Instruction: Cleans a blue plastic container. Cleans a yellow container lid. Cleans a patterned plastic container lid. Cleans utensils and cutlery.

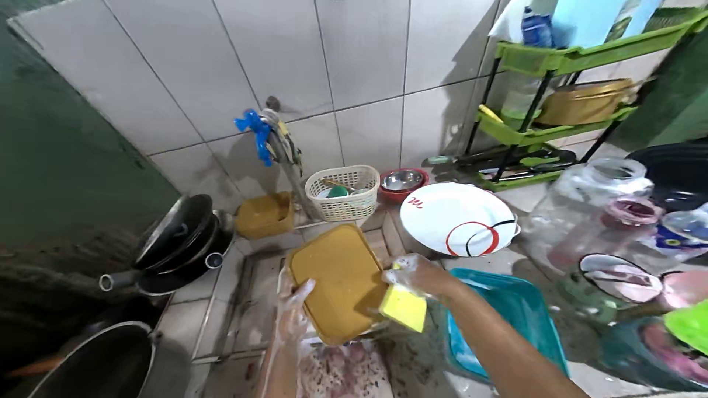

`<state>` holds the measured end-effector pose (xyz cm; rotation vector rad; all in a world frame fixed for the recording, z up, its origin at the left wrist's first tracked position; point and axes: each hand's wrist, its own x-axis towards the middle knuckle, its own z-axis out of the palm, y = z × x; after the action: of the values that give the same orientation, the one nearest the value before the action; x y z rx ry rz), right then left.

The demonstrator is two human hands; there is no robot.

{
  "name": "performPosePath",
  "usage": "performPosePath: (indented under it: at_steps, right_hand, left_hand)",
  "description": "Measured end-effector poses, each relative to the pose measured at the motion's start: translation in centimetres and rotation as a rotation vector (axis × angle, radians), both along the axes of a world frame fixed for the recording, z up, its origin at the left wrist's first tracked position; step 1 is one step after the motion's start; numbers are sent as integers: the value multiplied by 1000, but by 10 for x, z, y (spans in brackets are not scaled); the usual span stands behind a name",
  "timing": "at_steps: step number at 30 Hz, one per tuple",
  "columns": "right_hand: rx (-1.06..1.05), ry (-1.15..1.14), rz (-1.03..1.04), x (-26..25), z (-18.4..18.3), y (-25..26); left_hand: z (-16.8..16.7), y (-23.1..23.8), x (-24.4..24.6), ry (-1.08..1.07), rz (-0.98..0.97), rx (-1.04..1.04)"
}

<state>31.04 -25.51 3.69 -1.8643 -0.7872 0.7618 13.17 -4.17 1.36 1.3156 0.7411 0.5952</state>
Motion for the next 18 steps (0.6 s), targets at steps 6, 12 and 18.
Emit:
performPosePath:
  at_steps: [6,12,18]
  right_hand:
    - [-141,-408,-330,-7,-42,74]
    - [-741,-382,260,-59,-111,130]
    - [-746,-256,-21,-57,-124,143]
  left_hand:
    - [8,50,-60,55,450,-56]
    - [5,55,-107,296,349,45]
    - [-4,57,-130,200,316,-117]
